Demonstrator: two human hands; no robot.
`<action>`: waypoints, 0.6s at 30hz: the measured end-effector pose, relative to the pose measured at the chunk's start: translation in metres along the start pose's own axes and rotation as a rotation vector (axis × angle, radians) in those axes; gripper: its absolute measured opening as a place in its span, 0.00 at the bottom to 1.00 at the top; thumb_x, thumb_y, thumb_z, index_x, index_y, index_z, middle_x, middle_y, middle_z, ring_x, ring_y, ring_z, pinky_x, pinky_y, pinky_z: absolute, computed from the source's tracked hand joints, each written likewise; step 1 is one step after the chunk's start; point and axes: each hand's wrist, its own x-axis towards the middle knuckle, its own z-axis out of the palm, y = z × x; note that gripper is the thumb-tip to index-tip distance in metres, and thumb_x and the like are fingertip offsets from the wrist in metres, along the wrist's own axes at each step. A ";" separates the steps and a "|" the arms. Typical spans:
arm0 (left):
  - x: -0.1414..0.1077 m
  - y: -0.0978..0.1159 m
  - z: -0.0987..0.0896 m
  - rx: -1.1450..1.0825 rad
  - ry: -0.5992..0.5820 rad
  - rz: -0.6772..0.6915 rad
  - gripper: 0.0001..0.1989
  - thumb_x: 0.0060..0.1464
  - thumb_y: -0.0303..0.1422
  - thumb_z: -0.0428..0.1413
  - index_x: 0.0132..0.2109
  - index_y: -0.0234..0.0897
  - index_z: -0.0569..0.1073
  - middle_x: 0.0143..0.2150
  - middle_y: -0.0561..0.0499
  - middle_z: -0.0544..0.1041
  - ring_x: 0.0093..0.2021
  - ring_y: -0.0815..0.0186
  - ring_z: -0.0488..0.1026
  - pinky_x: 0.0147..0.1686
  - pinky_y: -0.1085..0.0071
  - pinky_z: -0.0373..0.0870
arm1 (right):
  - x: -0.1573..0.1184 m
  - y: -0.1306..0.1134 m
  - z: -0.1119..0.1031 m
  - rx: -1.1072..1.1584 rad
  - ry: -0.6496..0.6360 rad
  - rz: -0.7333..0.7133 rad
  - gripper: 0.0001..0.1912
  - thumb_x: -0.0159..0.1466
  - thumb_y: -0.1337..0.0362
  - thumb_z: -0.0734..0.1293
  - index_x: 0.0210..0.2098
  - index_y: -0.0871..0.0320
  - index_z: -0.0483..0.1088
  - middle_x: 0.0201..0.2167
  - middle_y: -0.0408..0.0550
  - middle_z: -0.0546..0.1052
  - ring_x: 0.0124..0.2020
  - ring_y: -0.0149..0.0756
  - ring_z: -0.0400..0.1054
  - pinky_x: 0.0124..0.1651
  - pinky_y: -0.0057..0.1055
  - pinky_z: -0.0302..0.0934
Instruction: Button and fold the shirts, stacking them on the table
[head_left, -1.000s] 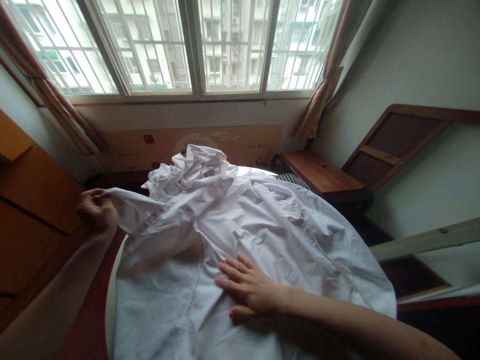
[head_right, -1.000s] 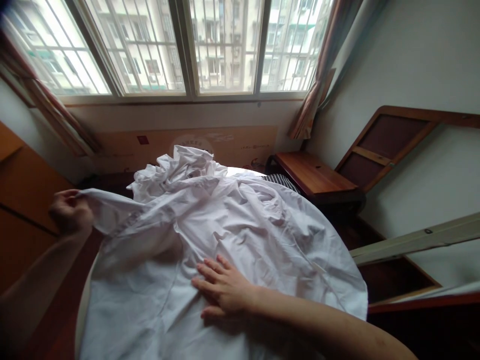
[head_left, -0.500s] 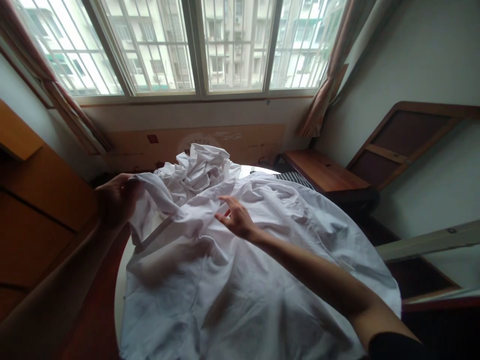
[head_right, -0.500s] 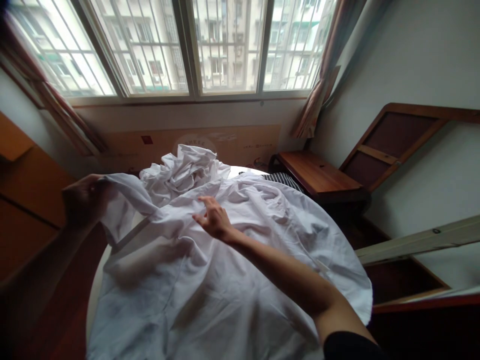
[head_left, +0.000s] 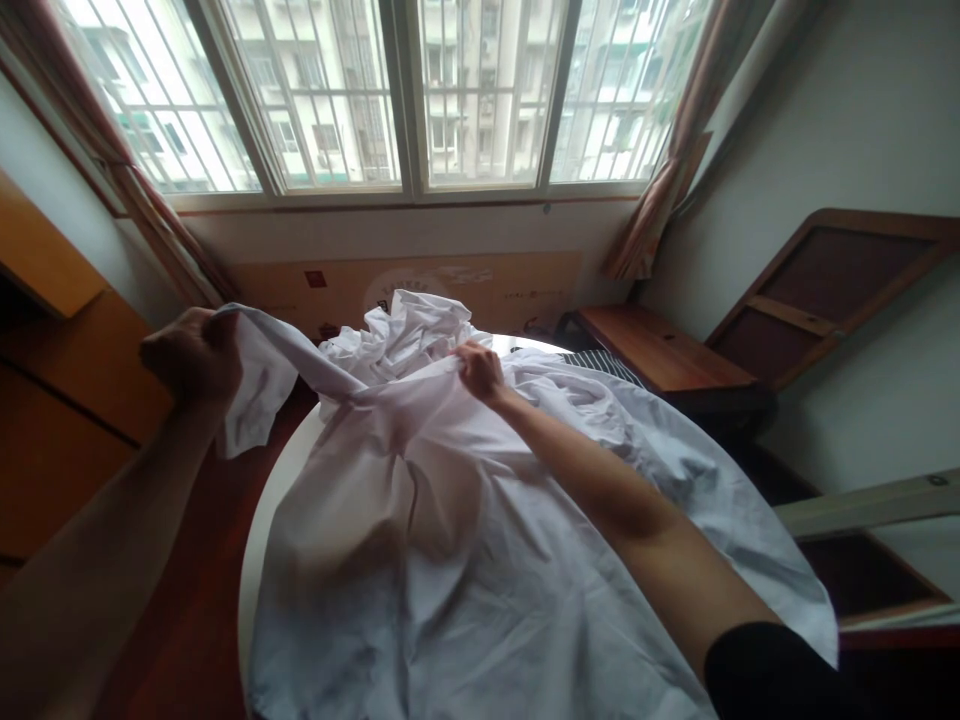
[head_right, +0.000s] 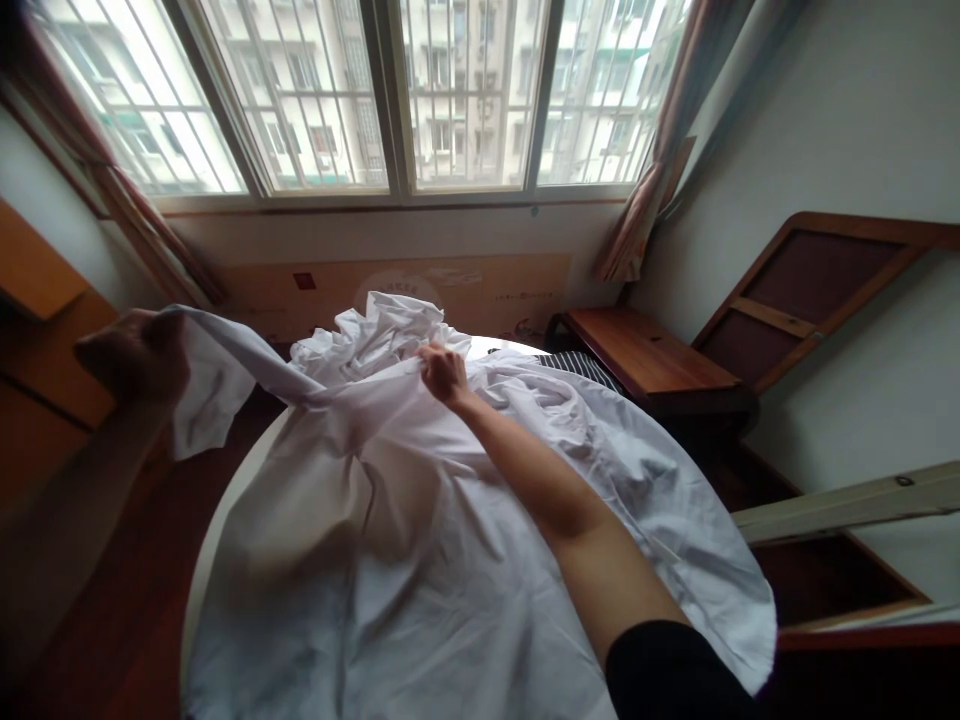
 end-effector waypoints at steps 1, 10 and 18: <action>0.004 -0.004 0.007 0.032 -0.040 -0.047 0.26 0.59 0.47 0.43 0.41 0.29 0.75 0.32 0.40 0.76 0.31 0.59 0.69 0.33 0.67 0.60 | 0.006 0.008 -0.010 0.032 0.078 0.000 0.20 0.63 0.73 0.53 0.45 0.58 0.73 0.46 0.52 0.74 0.46 0.41 0.68 0.47 0.33 0.59; -0.087 0.022 0.034 -0.334 -0.716 0.188 0.21 0.57 0.46 0.47 0.42 0.34 0.75 0.41 0.43 0.76 0.40 0.56 0.71 0.41 0.66 0.65 | 0.024 0.061 -0.028 -0.035 0.020 -0.036 0.20 0.58 0.77 0.58 0.44 0.58 0.74 0.46 0.50 0.73 0.44 0.41 0.68 0.45 0.32 0.59; -0.162 0.041 0.004 -0.532 -1.274 0.301 0.26 0.45 0.51 0.57 0.45 0.36 0.74 0.41 0.47 0.77 0.39 0.58 0.71 0.38 0.70 0.65 | 0.021 0.082 -0.020 -0.075 0.034 -0.038 0.15 0.59 0.75 0.60 0.39 0.58 0.75 0.43 0.49 0.73 0.42 0.39 0.69 0.43 0.31 0.60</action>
